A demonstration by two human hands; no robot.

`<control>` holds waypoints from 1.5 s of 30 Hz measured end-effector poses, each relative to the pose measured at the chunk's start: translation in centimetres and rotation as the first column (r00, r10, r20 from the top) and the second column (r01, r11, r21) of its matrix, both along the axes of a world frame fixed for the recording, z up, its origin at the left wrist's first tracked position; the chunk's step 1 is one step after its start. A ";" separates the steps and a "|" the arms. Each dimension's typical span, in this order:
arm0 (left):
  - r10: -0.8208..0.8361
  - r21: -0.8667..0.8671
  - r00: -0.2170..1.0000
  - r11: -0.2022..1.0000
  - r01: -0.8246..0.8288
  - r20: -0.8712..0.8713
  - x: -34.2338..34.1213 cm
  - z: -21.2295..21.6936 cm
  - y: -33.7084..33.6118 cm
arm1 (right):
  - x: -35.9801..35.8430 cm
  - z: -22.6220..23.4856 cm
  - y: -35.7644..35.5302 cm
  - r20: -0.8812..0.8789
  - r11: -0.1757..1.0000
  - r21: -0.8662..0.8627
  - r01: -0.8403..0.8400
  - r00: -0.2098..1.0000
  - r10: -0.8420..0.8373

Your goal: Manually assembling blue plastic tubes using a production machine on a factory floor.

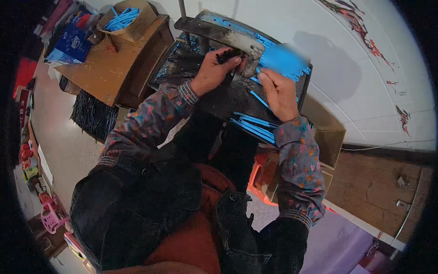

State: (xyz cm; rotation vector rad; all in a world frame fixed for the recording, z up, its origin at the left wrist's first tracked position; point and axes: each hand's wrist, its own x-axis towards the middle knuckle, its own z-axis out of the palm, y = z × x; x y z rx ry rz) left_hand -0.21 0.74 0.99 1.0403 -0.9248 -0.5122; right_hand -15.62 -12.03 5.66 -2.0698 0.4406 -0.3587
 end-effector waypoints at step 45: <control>-0.024 -0.007 0.986 1.000 0.024 -0.166 -0.6 0.0 -0.5 | 0.7 -0.9 -0.4 0.126 0.996 0.053 0.070 0.989 -0.077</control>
